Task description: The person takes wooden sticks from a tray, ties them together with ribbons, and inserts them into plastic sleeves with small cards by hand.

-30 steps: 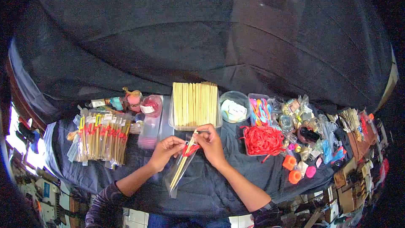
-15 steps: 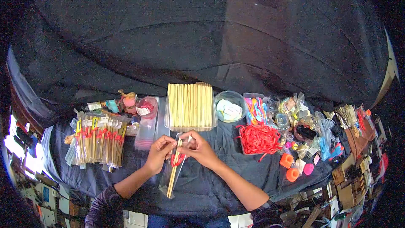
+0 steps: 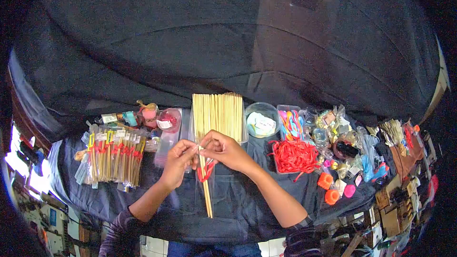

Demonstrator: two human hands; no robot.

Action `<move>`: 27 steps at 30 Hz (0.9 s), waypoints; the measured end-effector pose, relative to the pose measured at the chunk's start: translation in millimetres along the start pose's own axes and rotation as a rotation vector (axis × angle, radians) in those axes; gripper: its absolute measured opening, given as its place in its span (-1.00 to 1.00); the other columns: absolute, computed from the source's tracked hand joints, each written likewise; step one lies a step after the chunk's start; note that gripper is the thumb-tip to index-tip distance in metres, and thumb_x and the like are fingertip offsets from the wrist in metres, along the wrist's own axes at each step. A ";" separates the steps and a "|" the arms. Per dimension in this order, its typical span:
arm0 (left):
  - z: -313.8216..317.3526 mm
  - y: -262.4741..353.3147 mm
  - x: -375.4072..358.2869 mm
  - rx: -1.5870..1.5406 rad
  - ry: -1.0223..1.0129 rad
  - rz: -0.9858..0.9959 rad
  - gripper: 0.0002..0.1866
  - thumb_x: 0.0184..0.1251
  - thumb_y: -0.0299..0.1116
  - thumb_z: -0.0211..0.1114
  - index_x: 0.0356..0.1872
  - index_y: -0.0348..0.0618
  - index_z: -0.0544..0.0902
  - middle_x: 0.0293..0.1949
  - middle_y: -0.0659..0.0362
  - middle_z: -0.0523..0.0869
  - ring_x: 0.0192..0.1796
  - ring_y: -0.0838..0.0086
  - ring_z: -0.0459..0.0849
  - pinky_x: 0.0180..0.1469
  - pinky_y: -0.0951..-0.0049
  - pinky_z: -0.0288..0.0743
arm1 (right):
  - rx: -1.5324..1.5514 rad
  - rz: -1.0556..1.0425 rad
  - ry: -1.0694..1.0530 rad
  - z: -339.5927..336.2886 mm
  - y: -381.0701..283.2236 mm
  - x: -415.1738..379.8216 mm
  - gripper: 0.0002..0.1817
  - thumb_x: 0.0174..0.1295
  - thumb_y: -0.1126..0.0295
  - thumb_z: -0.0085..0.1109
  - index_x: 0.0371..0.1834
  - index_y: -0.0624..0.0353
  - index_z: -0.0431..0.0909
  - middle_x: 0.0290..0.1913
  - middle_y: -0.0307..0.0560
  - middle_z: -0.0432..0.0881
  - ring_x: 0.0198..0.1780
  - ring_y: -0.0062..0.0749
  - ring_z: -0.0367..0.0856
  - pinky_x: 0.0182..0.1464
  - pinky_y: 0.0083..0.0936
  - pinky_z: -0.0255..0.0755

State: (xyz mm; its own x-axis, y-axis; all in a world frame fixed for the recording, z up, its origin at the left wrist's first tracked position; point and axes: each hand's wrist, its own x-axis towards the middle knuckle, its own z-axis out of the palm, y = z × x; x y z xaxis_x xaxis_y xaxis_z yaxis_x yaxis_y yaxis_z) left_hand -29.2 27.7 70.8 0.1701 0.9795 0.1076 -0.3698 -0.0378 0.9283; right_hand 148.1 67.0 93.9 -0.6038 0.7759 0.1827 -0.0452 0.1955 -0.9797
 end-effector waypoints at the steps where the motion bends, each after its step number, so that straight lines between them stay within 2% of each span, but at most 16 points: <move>1: -0.1 0.0 0.0 -0.014 0.014 0.014 -0.90 0.29 -0.40 0.15 -0.31 -0.20 0.49 -0.49 0.28 0.52 -0.48 0.67 0.47 -0.46 0.64 0.38 | -0.056 0.016 -0.054 0.3 0.8 1.5 -0.81 0.15 0.49 0.17 -0.19 0.16 0.39 -0.43 -0.33 0.52 -0.37 -0.75 0.47 -0.35 -0.75 0.34; 2: -0.6 0.1 -0.3 -0.027 0.028 0.029 -0.90 0.28 -0.40 0.15 -0.31 -0.20 0.49 -0.48 0.28 0.52 -0.46 0.67 0.47 -0.46 0.63 0.39 | -0.055 0.016 -0.057 2.4 0.8 2.0 -0.81 0.15 0.49 0.17 -0.19 0.16 0.39 -0.43 -0.33 0.52 -0.37 -0.75 0.47 -0.35 -0.75 0.34; 4: -2.3 0.5 -1.5 -0.015 0.038 0.026 -0.90 0.28 -0.40 0.15 -0.31 -0.20 0.50 -0.48 0.28 0.52 -0.46 0.67 0.47 -0.45 0.63 0.38 | 0.030 0.001 -0.032 7.2 0.4 2.6 -0.83 0.15 0.39 0.20 -0.27 0.14 0.44 -0.53 -0.39 0.45 -0.49 -0.79 0.38 -0.50 -0.77 0.25; 9: -8.3 -9.1 -1.9 0.062 -0.004 0.041 -0.91 0.28 -0.40 0.16 -0.32 -0.20 0.51 -0.46 0.30 0.53 -0.45 0.69 0.47 -0.43 0.65 0.37 | -0.154 -0.016 -0.047 0.7 15.1 4.7 -0.87 0.16 0.37 0.19 -0.38 0.15 0.47 -0.58 -0.40 0.45 -0.49 -0.77 0.38 -0.47 -0.75 0.27; 12: -7.5 -14.2 -0.9 0.102 0.012 0.050 -0.91 0.28 -0.40 0.16 -0.33 -0.19 0.52 -0.45 0.30 0.54 -0.43 0.69 0.48 -0.37 0.66 0.37 | -0.161 -0.032 -0.077 -3.4 17.5 3.4 -0.87 0.17 0.36 0.17 -0.36 0.17 0.48 -0.54 -0.36 0.48 -0.46 -0.75 0.42 -0.45 -0.74 0.34; 14: -7.1 -17.1 -0.5 0.103 0.034 0.076 -0.94 0.30 -0.40 0.13 -0.32 -0.13 0.50 -0.44 0.32 0.53 -0.40 0.71 0.48 -0.37 0.67 0.36 | -0.102 0.047 -0.110 -5.8 8.9 3.2 -0.87 0.18 0.46 0.13 -0.23 0.21 0.46 -0.44 -0.25 0.54 -0.37 -0.65 0.52 -0.37 -0.67 0.45; 15: -8.0 -17.0 -0.9 0.105 0.032 0.077 -0.94 0.30 -0.40 0.13 -0.32 -0.13 0.50 -0.44 0.32 0.53 -0.40 0.71 0.48 -0.37 0.67 0.36 | -0.102 0.045 -0.108 -8.7 4.7 3.4 -0.87 0.18 0.46 0.13 -0.23 0.21 0.46 -0.44 -0.25 0.54 -0.37 -0.65 0.52 -0.37 -0.67 0.45; 17: -10.9 -16.8 -2.6 0.071 0.035 0.012 -0.94 0.30 -0.41 0.12 -0.31 -0.14 0.49 -0.40 0.30 0.54 -0.35 0.69 0.49 -0.32 0.64 0.39 | -0.055 0.029 0.069 -21.2 -3.4 1.9 -0.80 0.21 0.35 0.12 -0.16 0.17 0.47 -0.47 -0.25 0.53 -0.41 -0.64 0.53 -0.39 -0.67 0.48; 18: -11.1 -17.8 -2.4 0.072 0.035 0.013 -0.94 0.30 -0.41 0.12 -0.31 -0.14 0.49 -0.40 0.30 0.54 -0.35 0.69 0.49 -0.32 0.64 0.39 | -0.092 0.050 0.173 -36.8 0.4 3.1 -0.78 0.23 0.36 0.08 -0.10 0.16 0.45 -0.45 -0.22 0.55 -0.43 -0.61 0.54 -0.40 -0.65 0.47; 19: -10.8 -19.6 -2.3 0.037 0.046 0.011 -0.94 0.30 -0.41 0.12 -0.30 -0.14 0.49 -0.39 0.30 0.54 -0.32 0.67 0.50 -0.30 0.63 0.40 | -0.252 -0.085 0.304 -60.0 17.7 4.2 -0.80 0.23 0.38 0.06 -0.12 0.16 0.46 -0.46 -0.21 0.56 -0.44 -0.60 0.54 -0.42 -0.62 0.45; 20: -10.5 -20.9 -2.5 0.002 0.056 0.009 -0.94 0.30 -0.41 0.12 -0.29 -0.14 0.48 -0.38 0.29 0.54 -0.30 0.66 0.51 -0.27 0.62 0.41 | -0.462 -0.074 0.494 -76.1 24.4 3.9 -0.82 0.20 0.40 0.07 -0.15 0.16 0.49 -0.50 -0.13 0.58 -0.46 -0.50 0.57 -0.42 -0.56 0.44; 21: -10.2 -21.1 -3.0 0.003 0.056 0.011 -0.94 0.30 -0.41 0.12 -0.29 -0.14 0.48 -0.38 0.29 0.54 -0.30 0.66 0.51 -0.27 0.62 0.41 | -0.703 -0.167 0.680 -92.5 34.4 1.1 -0.84 0.16 0.41 0.09 -0.21 0.15 0.52 -0.51 -0.02 0.60 -0.49 -0.30 0.60 -0.42 -0.47 0.45; 22: -9.3 -21.4 -3.6 -0.019 0.072 0.002 -0.93 0.29 -0.40 0.14 -0.29 -0.16 0.49 -0.37 0.28 0.54 -0.31 0.65 0.51 -0.25 0.61 0.43 | -0.891 -0.157 0.786 -109.8 44.3 -2.8 -0.83 0.10 0.39 0.14 -0.25 0.19 0.53 -0.41 0.08 0.60 -0.38 -0.10 0.59 -0.32 -0.32 0.46; 23: -8.4 -22.2 -3.8 -0.043 0.088 -0.008 -0.91 0.29 -0.40 0.15 -0.29 -0.19 0.50 -0.37 0.27 0.55 -0.31 0.64 0.52 -0.23 0.60 0.44 | -0.893 -0.159 0.787 -125.2 57.2 -7.9 -0.83 0.10 0.39 0.14 -0.25 0.19 0.53 -0.41 0.08 0.60 -0.38 -0.10 0.59 -0.32 -0.32 0.46; 25: -9.5 -23.0 -3.0 -0.048 0.082 -0.017 -0.91 0.29 -0.40 0.15 -0.29 -0.19 0.49 -0.36 0.27 0.54 -0.30 0.64 0.51 -0.22 0.59 0.45 | -1.214 0.001 0.823 -143.1 75.6 -13.4 -0.78 0.03 0.34 0.20 -0.29 0.21 0.56 -0.33 0.12 0.58 -0.26 -0.01 0.54 -0.20 -0.22 0.42; 27: -10.0 -24.8 -4.3 -0.055 0.080 -0.038 -0.91 0.29 -0.40 0.14 -0.29 -0.19 0.49 -0.35 0.27 0.54 -0.28 0.64 0.51 -0.22 0.58 0.45 | -1.310 -0.004 0.822 -146.1 83.9 -13.9 -0.77 -0.04 0.38 0.24 -0.29 0.21 0.58 -0.33 0.11 0.59 -0.25 -0.02 0.54 -0.16 -0.24 0.40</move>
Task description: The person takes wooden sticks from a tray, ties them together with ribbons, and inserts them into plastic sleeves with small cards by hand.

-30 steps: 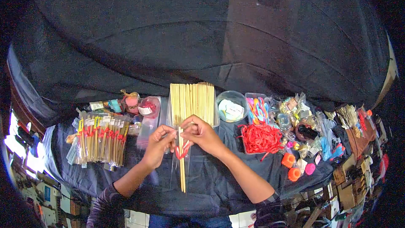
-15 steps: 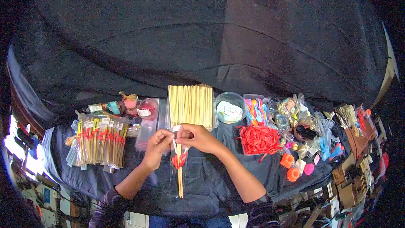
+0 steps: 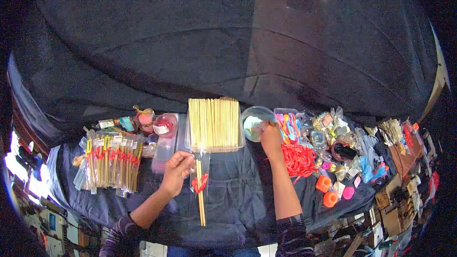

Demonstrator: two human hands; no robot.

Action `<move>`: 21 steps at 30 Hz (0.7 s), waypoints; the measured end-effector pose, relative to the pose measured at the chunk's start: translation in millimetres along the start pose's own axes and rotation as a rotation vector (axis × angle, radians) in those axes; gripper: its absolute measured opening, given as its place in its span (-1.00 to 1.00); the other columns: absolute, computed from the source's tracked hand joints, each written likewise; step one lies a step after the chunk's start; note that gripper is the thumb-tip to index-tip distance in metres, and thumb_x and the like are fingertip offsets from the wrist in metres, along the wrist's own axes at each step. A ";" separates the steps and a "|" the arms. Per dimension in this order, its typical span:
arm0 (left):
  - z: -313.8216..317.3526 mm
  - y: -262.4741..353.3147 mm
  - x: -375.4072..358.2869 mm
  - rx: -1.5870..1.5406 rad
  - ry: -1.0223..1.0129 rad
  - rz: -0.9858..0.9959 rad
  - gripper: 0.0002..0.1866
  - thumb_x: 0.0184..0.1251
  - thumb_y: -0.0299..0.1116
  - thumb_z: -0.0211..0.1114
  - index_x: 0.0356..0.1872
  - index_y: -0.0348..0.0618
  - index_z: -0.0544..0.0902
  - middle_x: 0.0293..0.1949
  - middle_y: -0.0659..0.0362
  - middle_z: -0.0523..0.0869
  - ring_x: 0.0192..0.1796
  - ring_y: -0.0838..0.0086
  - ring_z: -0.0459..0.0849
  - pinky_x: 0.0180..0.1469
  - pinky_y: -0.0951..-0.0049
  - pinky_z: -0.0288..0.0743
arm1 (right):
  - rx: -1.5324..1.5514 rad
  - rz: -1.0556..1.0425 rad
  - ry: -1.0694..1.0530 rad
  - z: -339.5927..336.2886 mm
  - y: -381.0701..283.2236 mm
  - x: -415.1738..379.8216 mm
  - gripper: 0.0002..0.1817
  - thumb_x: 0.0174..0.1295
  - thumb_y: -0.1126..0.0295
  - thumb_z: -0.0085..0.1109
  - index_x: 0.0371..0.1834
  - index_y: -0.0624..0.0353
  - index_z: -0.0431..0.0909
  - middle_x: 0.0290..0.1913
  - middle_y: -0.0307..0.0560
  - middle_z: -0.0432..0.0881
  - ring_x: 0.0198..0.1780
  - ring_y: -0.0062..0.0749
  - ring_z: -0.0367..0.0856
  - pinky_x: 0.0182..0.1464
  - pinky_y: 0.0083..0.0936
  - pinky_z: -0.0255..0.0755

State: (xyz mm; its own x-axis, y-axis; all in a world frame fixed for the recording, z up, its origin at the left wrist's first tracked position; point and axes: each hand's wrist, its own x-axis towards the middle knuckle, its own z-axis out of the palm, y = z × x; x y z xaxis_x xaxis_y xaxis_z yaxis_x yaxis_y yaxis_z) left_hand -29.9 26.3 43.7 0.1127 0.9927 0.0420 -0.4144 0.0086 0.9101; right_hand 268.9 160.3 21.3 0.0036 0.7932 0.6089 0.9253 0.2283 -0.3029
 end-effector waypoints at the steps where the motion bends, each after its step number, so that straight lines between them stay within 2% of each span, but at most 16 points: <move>1: 0.2 -0.4 -0.2 -0.019 -0.001 0.012 -0.92 0.30 -0.40 0.14 -0.29 -0.18 0.49 -0.34 0.26 0.54 -0.28 0.63 0.52 -0.21 0.58 0.46 | -0.085 -0.038 0.019 0.6 0.6 -1.7 -0.74 -0.11 0.42 0.28 -0.29 0.21 0.59 -0.33 0.09 0.60 -0.25 -0.03 0.53 -0.12 -0.26 0.38; 5: 3.1 2.1 -2.2 -0.044 -0.007 0.020 -0.92 0.30 -0.41 0.13 -0.27 -0.17 0.49 -0.34 0.26 0.55 -0.28 0.60 0.53 -0.21 0.57 0.46 | -0.110 -0.044 -0.002 -2.8 -3.0 -2.7 -0.74 -0.14 0.43 0.28 -0.31 0.22 0.59 -0.32 0.11 0.58 -0.24 -0.02 0.52 -0.09 -0.25 0.35; 7: 3.3 2.4 -2.5 -0.051 -0.023 0.023 -0.92 0.30 -0.41 0.13 -0.26 -0.17 0.49 -0.34 0.26 0.55 -0.28 0.59 0.54 -0.20 0.56 0.46 | -0.148 -0.048 -0.066 -1.2 1.5 -2.3 -0.78 -0.07 0.35 0.23 -0.34 0.20 0.60 -0.30 0.07 0.56 -0.20 -0.02 0.50 -0.12 -0.26 0.41; 13: 7.1 6.7 -5.5 -0.054 -0.050 0.027 -0.92 0.28 -0.42 0.15 -0.26 -0.17 0.50 -0.33 0.25 0.55 -0.28 0.58 0.55 -0.19 0.54 0.47 | -0.135 0.018 -0.131 5.9 7.5 4.9 -0.82 -0.11 0.38 0.26 -0.40 0.18 0.58 -0.28 0.06 0.55 -0.17 -0.04 0.50 -0.11 -0.24 0.41; 17: 5.9 4.5 -4.0 -0.057 -0.051 0.025 -0.91 0.27 -0.43 0.16 -0.25 -0.17 0.50 -0.33 0.26 0.55 -0.28 0.58 0.55 -0.18 0.53 0.47 | -0.077 0.092 -0.111 -3.8 -6.3 11.5 -0.83 -0.09 0.41 0.25 -0.43 0.23 0.56 -0.33 0.10 0.57 -0.24 -0.01 0.54 -0.18 -0.26 0.45; 19: 5.0 2.7 -3.1 -0.068 -0.052 0.016 -0.91 0.27 -0.43 0.16 -0.25 -0.17 0.50 -0.33 0.26 0.55 -0.28 0.58 0.56 -0.18 0.53 0.47 | 0.242 0.100 -0.080 -12.3 -18.4 14.2 -0.85 -0.02 0.45 0.23 -0.40 0.29 0.55 -0.43 0.06 0.61 -0.39 -0.19 0.59 -0.33 -0.39 0.48; 20: 5.0 2.5 -3.4 -0.063 -0.052 0.020 -0.91 0.27 -0.43 0.16 -0.25 -0.17 0.50 -0.33 0.26 0.56 -0.28 0.58 0.56 -0.19 0.53 0.47 | 0.242 0.104 -0.085 -16.8 -27.2 14.8 -0.85 -0.02 0.45 0.23 -0.40 0.29 0.55 -0.43 0.06 0.61 -0.39 -0.19 0.59 -0.33 -0.39 0.48; 21: 5.2 2.3 -3.7 -0.057 -0.053 0.025 -0.91 0.27 -0.43 0.16 -0.24 -0.17 0.50 -0.33 0.26 0.56 -0.28 0.58 0.56 -0.19 0.53 0.47 | 0.569 0.124 -0.181 -26.8 -45.5 18.2 -0.86 0.01 0.47 0.21 -0.39 0.31 0.56 -0.46 -0.01 0.61 -0.45 -0.32 0.58 -0.38 -0.49 0.46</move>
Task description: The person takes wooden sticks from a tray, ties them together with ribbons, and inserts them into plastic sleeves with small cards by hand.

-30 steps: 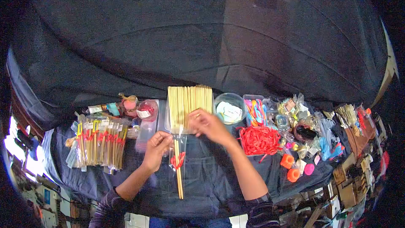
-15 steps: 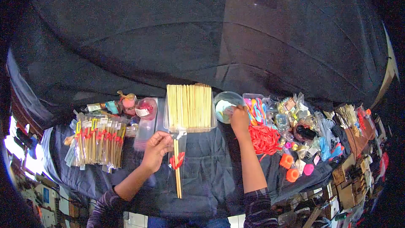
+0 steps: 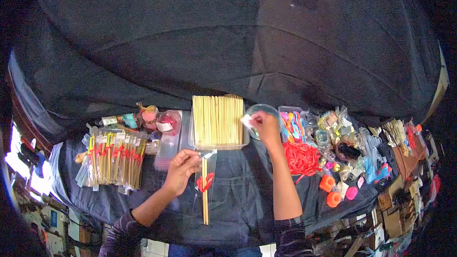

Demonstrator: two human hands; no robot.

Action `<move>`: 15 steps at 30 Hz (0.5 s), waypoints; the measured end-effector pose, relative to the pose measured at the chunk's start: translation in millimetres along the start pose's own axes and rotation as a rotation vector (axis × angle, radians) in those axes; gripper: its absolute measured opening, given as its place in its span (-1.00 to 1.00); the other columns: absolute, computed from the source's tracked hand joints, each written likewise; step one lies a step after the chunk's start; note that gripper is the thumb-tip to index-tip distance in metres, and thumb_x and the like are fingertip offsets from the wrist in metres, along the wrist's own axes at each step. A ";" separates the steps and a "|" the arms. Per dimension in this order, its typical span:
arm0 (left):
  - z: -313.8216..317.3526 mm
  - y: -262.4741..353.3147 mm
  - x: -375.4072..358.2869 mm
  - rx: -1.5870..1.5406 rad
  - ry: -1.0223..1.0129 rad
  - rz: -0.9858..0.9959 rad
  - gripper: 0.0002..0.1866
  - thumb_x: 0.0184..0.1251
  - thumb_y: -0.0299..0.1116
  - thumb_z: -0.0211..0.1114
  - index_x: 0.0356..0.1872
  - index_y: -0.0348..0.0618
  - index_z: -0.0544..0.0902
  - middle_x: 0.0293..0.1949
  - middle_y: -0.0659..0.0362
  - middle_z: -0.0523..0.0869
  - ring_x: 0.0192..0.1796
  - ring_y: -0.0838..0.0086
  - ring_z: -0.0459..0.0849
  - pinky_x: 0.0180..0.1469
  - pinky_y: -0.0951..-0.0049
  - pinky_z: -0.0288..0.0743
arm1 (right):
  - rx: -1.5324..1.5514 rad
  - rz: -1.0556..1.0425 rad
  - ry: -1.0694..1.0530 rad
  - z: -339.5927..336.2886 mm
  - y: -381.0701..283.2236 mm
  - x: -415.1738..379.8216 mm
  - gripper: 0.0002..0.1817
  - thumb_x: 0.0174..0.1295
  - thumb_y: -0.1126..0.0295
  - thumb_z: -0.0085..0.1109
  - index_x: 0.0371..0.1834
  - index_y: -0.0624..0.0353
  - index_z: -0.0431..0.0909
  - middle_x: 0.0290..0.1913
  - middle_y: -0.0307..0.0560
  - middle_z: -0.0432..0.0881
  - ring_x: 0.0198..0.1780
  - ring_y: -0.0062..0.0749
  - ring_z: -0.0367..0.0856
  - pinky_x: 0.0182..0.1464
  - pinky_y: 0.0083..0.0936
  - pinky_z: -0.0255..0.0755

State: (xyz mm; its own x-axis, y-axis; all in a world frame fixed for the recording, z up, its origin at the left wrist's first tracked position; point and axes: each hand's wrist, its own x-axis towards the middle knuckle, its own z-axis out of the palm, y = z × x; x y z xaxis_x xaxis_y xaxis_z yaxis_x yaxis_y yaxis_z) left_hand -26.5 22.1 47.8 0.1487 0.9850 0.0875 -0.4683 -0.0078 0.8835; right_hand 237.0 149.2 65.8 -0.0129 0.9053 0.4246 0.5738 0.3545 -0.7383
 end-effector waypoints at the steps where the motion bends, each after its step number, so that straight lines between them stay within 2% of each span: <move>1: -0.1 -0.1 -0.4 0.001 -0.001 -0.003 -0.91 0.27 -0.43 0.16 -0.24 -0.17 0.50 -0.33 0.26 0.56 -0.28 0.58 0.56 -0.19 0.53 0.47 | 0.323 0.018 -0.108 1.8 -20.2 -2.3 -0.87 0.04 0.49 0.20 -0.38 0.33 0.56 -0.50 -0.07 0.62 -0.51 -0.46 0.57 -0.43 -0.58 0.43; 3: 0.2 0.4 0.2 0.003 -0.006 0.001 -0.91 0.27 -0.44 0.16 -0.23 -0.16 0.50 -0.33 0.26 0.56 -0.28 0.59 0.56 -0.19 0.53 0.47 | 0.441 0.060 -0.340 7.2 -53.2 -10.4 -0.88 0.08 0.55 0.16 -0.30 0.33 0.58 -0.43 -0.22 0.61 -0.46 -0.67 0.48 -0.38 -0.69 0.39; 5: 0.3 0.1 0.4 0.008 -0.004 -0.001 -0.90 0.27 -0.44 0.16 -0.23 -0.17 0.50 -0.33 0.26 0.56 -0.28 0.59 0.55 -0.19 0.52 0.47 | 0.445 0.063 -0.471 19.9 -68.2 -16.8 -0.84 0.09 0.57 0.14 -0.24 0.32 0.56 -0.44 -0.21 0.60 -0.45 -0.64 0.51 -0.37 -0.68 0.41; 8: 0.7 1.4 -0.5 0.021 -0.001 0.006 -0.90 0.27 -0.44 0.16 -0.22 -0.17 0.50 -0.33 0.26 0.56 -0.28 0.59 0.55 -0.17 0.52 0.48 | 0.618 0.134 -0.673 29.8 -80.3 -22.2 -0.79 0.09 0.57 0.14 -0.18 0.34 0.53 -0.42 -0.17 0.61 -0.42 -0.60 0.55 -0.36 -0.67 0.45; 11: 0.3 1.1 0.7 0.035 0.015 0.023 -0.90 0.27 -0.45 0.15 -0.22 -0.18 0.50 -0.31 0.25 0.56 -0.26 0.59 0.55 -0.15 0.52 0.49 | 0.726 0.122 -0.741 28.7 -86.1 -23.3 -0.81 0.10 0.53 0.17 -0.20 0.33 0.54 -0.41 -0.15 0.61 -0.42 -0.59 0.56 -0.36 -0.67 0.44; 15: 0.2 0.8 1.0 0.037 0.027 0.047 -0.89 0.27 -0.46 0.15 -0.22 -0.20 0.50 -0.28 0.23 0.56 -0.24 0.59 0.56 -0.16 0.51 0.51 | 0.684 0.130 -0.749 22.0 -93.0 -21.5 -0.81 0.10 0.49 0.19 -0.22 0.34 0.55 -0.41 -0.15 0.61 -0.42 -0.58 0.56 -0.36 -0.68 0.44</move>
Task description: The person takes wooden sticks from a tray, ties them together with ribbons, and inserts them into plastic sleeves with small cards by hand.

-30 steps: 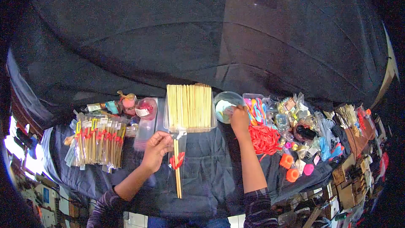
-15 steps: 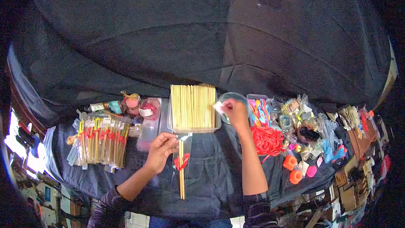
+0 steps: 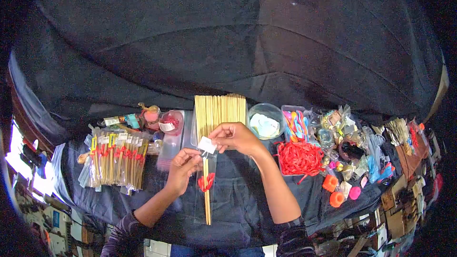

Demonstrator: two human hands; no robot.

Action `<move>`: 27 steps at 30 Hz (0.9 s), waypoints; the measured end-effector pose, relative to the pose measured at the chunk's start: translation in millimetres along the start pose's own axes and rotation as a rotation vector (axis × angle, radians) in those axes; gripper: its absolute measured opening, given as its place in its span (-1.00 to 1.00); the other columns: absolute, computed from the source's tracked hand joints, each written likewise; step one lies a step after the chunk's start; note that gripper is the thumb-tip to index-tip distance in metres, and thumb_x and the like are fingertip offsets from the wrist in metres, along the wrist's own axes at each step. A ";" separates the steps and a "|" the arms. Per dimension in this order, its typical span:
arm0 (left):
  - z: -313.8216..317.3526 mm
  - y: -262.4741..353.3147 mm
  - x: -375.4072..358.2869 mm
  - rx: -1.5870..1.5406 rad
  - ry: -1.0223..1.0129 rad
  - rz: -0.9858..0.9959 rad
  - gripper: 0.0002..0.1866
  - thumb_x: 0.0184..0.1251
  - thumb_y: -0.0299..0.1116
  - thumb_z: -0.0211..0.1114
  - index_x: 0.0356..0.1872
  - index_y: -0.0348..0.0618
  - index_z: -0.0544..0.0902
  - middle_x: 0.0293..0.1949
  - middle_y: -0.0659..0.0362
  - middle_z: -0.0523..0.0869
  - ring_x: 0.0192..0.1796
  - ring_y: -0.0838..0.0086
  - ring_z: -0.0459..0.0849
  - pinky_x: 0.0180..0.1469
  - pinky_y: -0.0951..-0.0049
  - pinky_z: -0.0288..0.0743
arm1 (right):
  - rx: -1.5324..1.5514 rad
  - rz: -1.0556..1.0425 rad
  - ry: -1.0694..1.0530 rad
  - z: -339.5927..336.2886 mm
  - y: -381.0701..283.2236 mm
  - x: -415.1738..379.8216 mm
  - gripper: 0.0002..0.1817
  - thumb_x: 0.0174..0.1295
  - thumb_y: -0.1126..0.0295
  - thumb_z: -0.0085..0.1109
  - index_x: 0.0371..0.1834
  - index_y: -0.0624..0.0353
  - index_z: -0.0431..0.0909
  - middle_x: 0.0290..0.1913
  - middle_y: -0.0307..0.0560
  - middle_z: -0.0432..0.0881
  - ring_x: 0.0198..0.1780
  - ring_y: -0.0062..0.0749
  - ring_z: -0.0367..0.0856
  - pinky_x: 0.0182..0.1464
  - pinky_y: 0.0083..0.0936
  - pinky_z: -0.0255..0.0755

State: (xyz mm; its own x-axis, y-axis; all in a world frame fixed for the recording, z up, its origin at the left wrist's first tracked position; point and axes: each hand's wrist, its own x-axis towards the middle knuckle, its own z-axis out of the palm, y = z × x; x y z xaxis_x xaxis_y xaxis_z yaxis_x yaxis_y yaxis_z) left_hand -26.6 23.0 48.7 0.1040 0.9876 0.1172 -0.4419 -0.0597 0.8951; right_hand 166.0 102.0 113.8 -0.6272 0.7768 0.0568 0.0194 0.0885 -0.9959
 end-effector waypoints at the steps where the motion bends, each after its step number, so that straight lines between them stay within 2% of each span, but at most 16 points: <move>1: -0.3 -0.3 0.2 -0.001 0.003 0.000 -0.89 0.27 -0.46 0.15 -0.22 -0.20 0.50 -0.28 0.23 0.56 -0.24 0.59 0.56 -0.16 0.51 0.51 | -0.004 0.009 0.005 -0.3 -2.6 -0.8 -0.81 0.10 0.49 0.20 -0.23 0.34 0.55 -0.40 -0.15 0.61 -0.42 -0.58 0.56 -0.36 -0.67 0.44; 6: -1.1 -1.1 0.8 0.034 -0.004 0.007 -0.90 0.27 -0.48 0.15 -0.22 -0.21 0.49 -0.30 0.23 0.58 -0.24 0.58 0.57 -0.17 0.51 0.52 | -0.016 0.008 -0.037 -4.5 -1.1 -2.4 -0.81 0.11 0.49 0.19 -0.22 0.34 0.55 -0.37 -0.12 0.62 -0.42 -0.57 0.56 -0.36 -0.67 0.45; 13: -0.2 -1.2 0.4 0.028 0.003 0.017 -0.89 0.26 -0.48 0.15 -0.21 -0.22 0.49 -0.27 0.20 0.60 -0.29 0.58 0.59 -0.18 0.54 0.52 | -0.020 0.030 -0.217 -4.7 -3.1 -4.7 -0.79 0.14 0.48 0.16 -0.18 0.33 0.55 -0.32 -0.11 0.62 -0.37 -0.57 0.57 -0.32 -0.65 0.49; 21: 2.0 0.1 -0.2 0.019 0.007 0.022 -0.88 0.26 -0.48 0.16 -0.21 -0.24 0.50 -0.29 0.20 0.60 -0.23 0.57 0.59 -0.18 0.53 0.53 | -0.084 0.068 -0.301 -4.7 -3.7 -6.3 -0.79 0.17 0.49 0.10 -0.16 0.32 0.56 -0.30 -0.13 0.62 -0.36 -0.59 0.55 -0.27 -0.66 0.47; 23: 3.4 3.2 -1.3 0.033 -0.004 0.022 -0.88 0.26 -0.47 0.15 -0.20 -0.23 0.49 -0.29 0.21 0.59 -0.23 0.58 0.58 -0.19 0.53 0.52 | -0.123 0.129 -0.359 -5.8 -4.0 -8.0 -0.76 0.18 0.49 0.07 -0.09 0.30 0.53 -0.28 -0.15 0.60 -0.32 -0.59 0.55 -0.22 -0.64 0.46; 27: -1.9 -1.4 0.3 0.079 -0.019 0.024 -0.88 0.27 -0.47 0.15 -0.20 -0.21 0.48 -0.29 0.23 0.58 -0.24 0.62 0.56 -0.21 0.57 0.48 | -0.080 0.113 -0.423 -6.6 -4.2 -17.1 -0.72 0.19 0.49 0.05 -0.02 0.29 0.50 -0.26 -0.16 0.59 -0.27 -0.59 0.54 -0.18 -0.61 0.46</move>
State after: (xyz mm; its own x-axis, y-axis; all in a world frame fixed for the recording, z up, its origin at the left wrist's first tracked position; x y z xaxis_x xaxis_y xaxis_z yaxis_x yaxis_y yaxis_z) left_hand -27.6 23.7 46.6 0.1111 0.9830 0.1465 -0.3726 -0.0955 0.9231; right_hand 181.8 92.4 117.5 -0.8809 0.4620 -0.1031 0.1565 0.0786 -0.9845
